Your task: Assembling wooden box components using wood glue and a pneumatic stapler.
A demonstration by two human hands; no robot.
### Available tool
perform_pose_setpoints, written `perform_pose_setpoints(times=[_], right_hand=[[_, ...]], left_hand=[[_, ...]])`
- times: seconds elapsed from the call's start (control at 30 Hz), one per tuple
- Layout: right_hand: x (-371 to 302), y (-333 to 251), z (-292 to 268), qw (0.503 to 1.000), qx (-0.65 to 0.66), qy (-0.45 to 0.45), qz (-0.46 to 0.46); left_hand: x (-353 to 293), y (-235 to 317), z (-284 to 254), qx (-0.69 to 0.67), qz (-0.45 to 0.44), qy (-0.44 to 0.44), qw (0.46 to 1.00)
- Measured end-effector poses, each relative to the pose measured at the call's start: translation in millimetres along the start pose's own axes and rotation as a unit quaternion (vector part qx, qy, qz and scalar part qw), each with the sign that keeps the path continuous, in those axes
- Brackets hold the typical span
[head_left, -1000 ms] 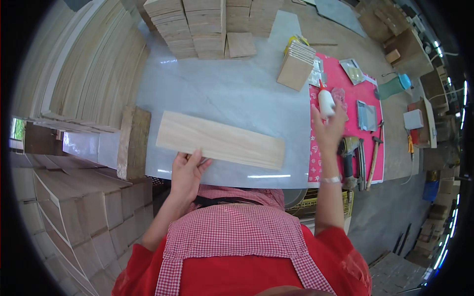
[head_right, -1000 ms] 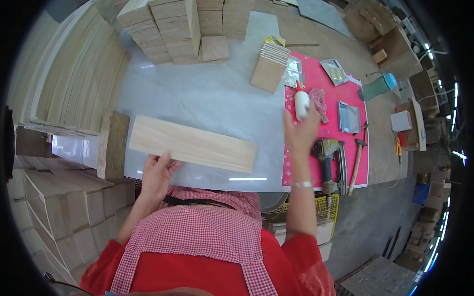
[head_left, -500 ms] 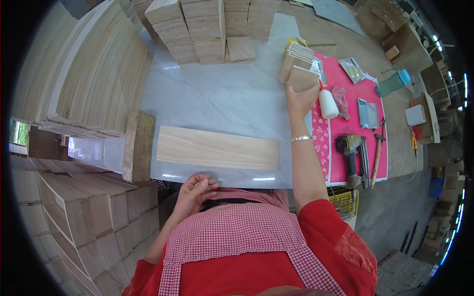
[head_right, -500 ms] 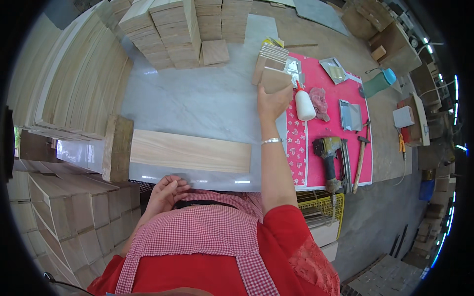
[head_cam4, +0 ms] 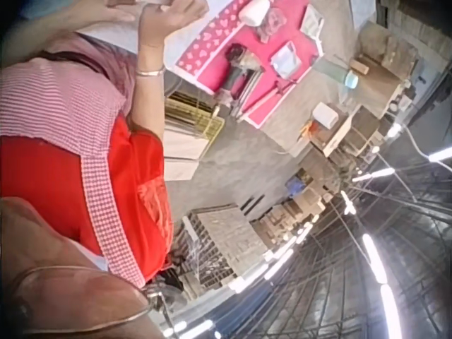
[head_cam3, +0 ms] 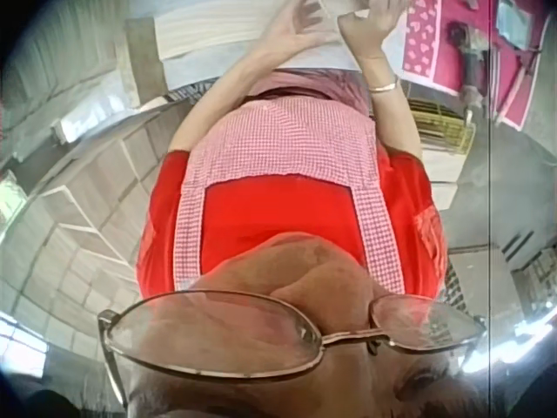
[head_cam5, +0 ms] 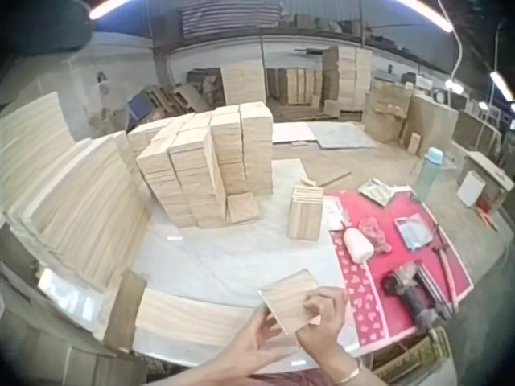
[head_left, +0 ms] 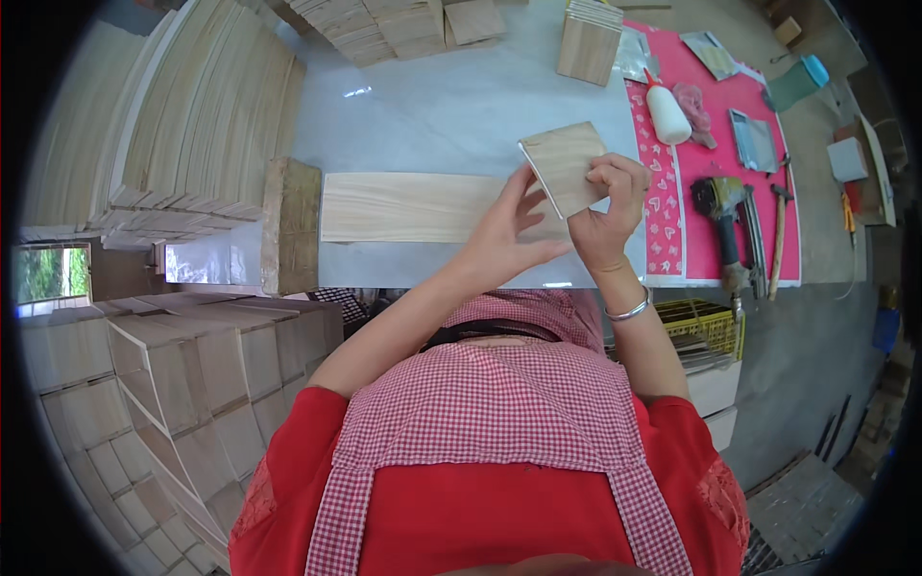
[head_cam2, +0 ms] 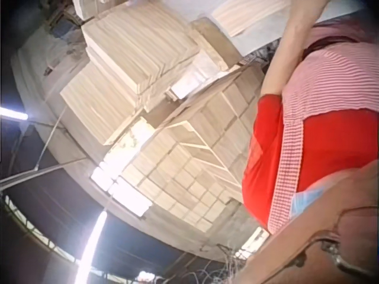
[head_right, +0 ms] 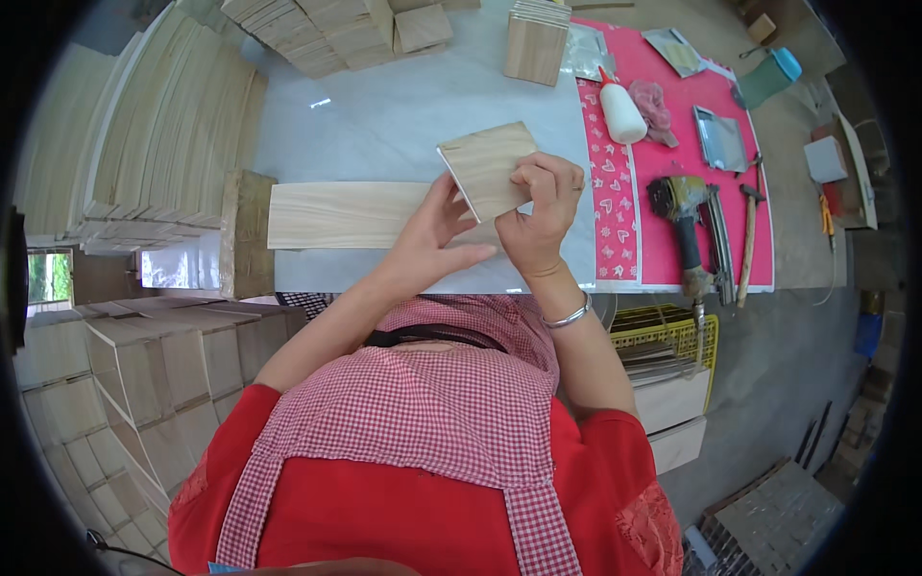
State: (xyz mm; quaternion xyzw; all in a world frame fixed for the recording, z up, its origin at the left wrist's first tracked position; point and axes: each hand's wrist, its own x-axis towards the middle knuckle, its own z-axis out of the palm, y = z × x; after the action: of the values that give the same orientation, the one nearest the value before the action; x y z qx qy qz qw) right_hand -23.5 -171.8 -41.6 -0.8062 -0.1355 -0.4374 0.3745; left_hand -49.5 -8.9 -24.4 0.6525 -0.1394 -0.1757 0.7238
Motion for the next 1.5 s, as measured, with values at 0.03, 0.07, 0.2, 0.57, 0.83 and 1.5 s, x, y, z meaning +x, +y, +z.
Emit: perform_pose_setpoints(times=[0.03, 0.07, 0.2, 0.57, 0.83, 1.5], right_hand=[[-3.0, -3.5, -0.3, 1.000, 0.008, 0.008, -0.012], [-7.3, -6.6, -0.5, 0.998, 0.044, -0.001, 0.038], [-24.4, -6.3, -10.1, 0.964, 0.157, -0.023, 0.214], [-31.1, 14.3, -40.5, 0.886, 0.209, -0.112, 0.399], [-39.1, 34.3, -83.4, 0.900, 0.179, -0.188, 0.351], [-28.2, 32.5, -27.5, 0.788, 0.402, -0.364, 0.293]], left_hand=[[6.9, -1.0, 4.7, -0.010, 0.024, -0.001, 1.000], [11.1, -1.3, 8.2, -0.021, 0.047, -0.002, 0.999], [16.2, -2.6, 15.0, 0.149, 0.089, 0.061, 0.983], [28.2, -18.5, 22.4, 0.205, -0.025, 0.077, 0.975], [30.1, -25.7, 13.8, 0.550, 0.188, -0.007, 0.814], [24.0, 65.0, -19.2, 0.557, 0.115, -0.074, 0.819]])
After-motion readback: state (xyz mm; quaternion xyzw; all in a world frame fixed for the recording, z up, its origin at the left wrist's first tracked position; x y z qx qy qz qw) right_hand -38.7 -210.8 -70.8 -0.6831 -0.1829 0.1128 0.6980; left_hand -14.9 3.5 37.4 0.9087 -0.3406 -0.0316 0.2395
